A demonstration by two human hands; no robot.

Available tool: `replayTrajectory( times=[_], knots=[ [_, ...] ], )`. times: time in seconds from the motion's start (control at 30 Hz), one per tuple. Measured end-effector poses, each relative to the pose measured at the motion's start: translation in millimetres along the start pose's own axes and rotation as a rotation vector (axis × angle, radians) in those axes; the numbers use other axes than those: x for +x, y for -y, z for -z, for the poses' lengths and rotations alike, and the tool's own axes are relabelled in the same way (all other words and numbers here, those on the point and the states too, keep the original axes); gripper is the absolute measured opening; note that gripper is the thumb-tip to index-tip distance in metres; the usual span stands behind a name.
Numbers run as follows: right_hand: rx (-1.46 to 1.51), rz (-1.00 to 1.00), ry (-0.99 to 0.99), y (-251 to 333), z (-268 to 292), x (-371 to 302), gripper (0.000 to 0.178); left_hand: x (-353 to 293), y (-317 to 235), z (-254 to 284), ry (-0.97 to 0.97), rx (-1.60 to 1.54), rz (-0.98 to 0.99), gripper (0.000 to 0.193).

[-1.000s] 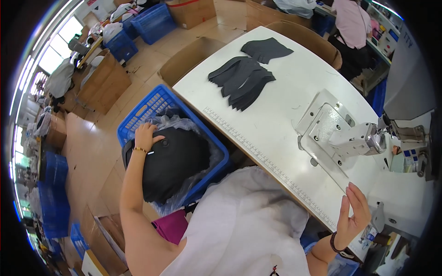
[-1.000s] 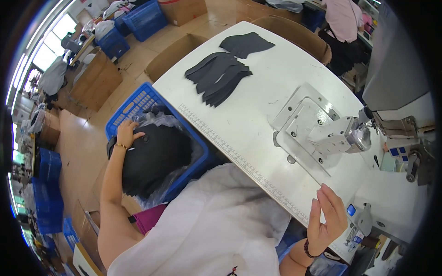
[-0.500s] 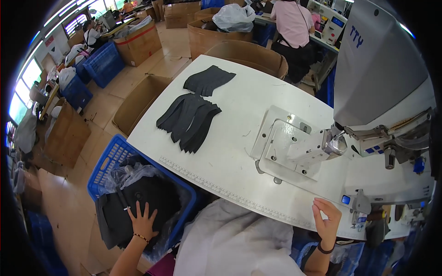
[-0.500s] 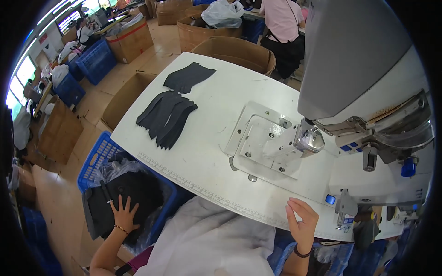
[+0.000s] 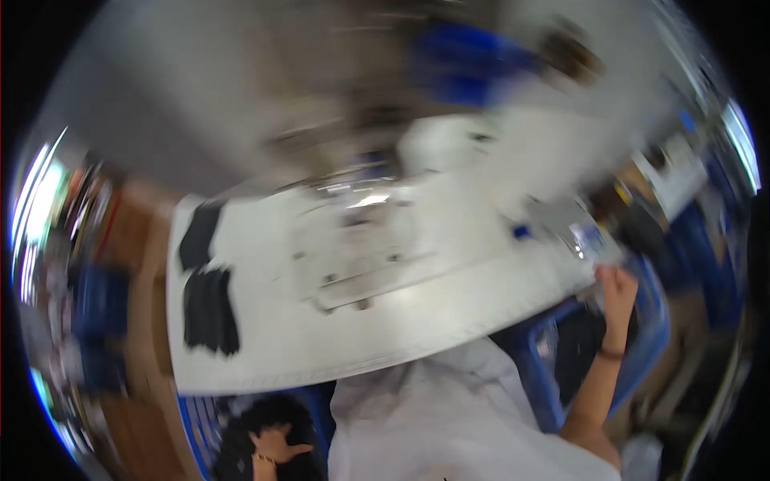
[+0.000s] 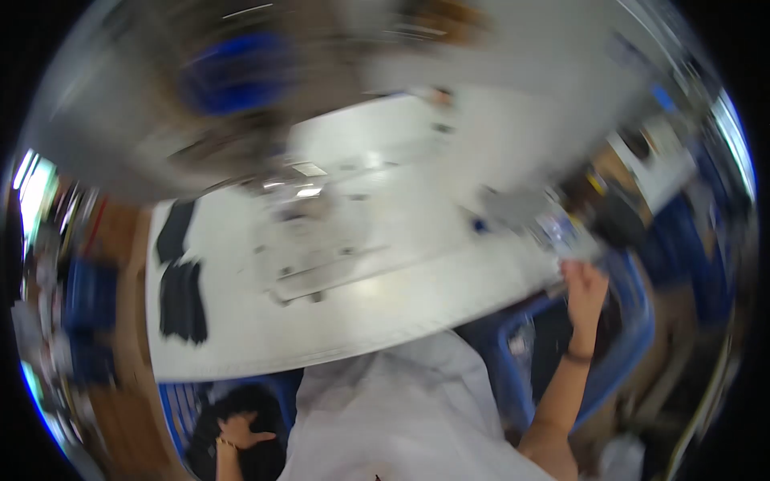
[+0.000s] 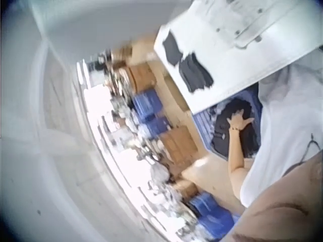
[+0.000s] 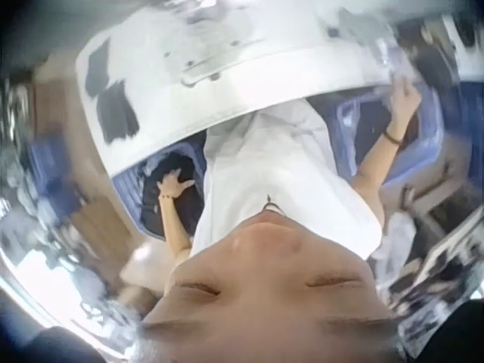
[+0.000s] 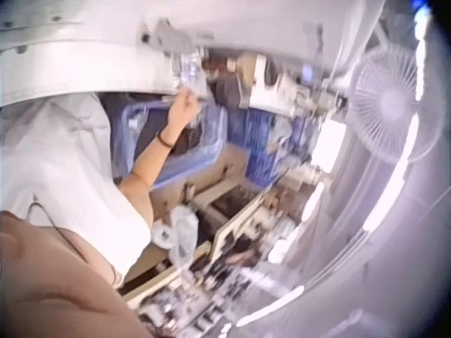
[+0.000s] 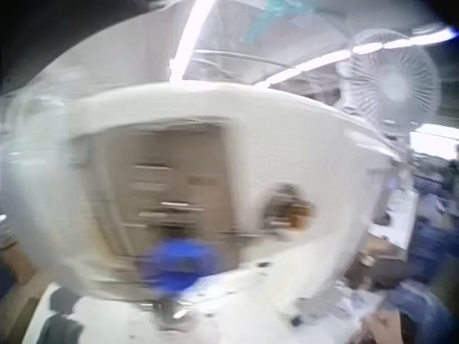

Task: The worker uses an industrial sewing machine to stitch together black leather or synthetic parts for shoe uppers.

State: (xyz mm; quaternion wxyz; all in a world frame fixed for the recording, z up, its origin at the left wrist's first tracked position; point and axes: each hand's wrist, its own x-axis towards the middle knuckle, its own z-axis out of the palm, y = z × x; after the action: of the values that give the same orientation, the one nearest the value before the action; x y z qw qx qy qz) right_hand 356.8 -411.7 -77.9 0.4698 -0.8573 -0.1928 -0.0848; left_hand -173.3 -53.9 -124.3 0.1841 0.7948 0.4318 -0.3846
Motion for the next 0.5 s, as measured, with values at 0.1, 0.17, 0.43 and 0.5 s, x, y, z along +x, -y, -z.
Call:
replayTrajectory(
  times=[0.1, 0.17, 0.43, 0.5],
  knots=[
    [0.032, -0.295, -0.501, -111, 50, 6, 0.04, -8, -66, 47, -0.017, -0.526, -0.46, 0.052],
    [-0.173, -0.552, -0.546, -227, 95, -32, 0.034, -7, -95, 68, 0.113, -0.697, -0.576, 0.043],
    [-0.529, -0.934, -0.047, -350, 72, -189, 0.044, -12, -183, 133, 0.246, -0.261, -0.61, 0.051],
    [-0.469, -0.995, 0.123, -352, 52, -183, 0.064, -13, -195, 139, 0.251, -0.198, -0.666, 0.05]
  ],
)
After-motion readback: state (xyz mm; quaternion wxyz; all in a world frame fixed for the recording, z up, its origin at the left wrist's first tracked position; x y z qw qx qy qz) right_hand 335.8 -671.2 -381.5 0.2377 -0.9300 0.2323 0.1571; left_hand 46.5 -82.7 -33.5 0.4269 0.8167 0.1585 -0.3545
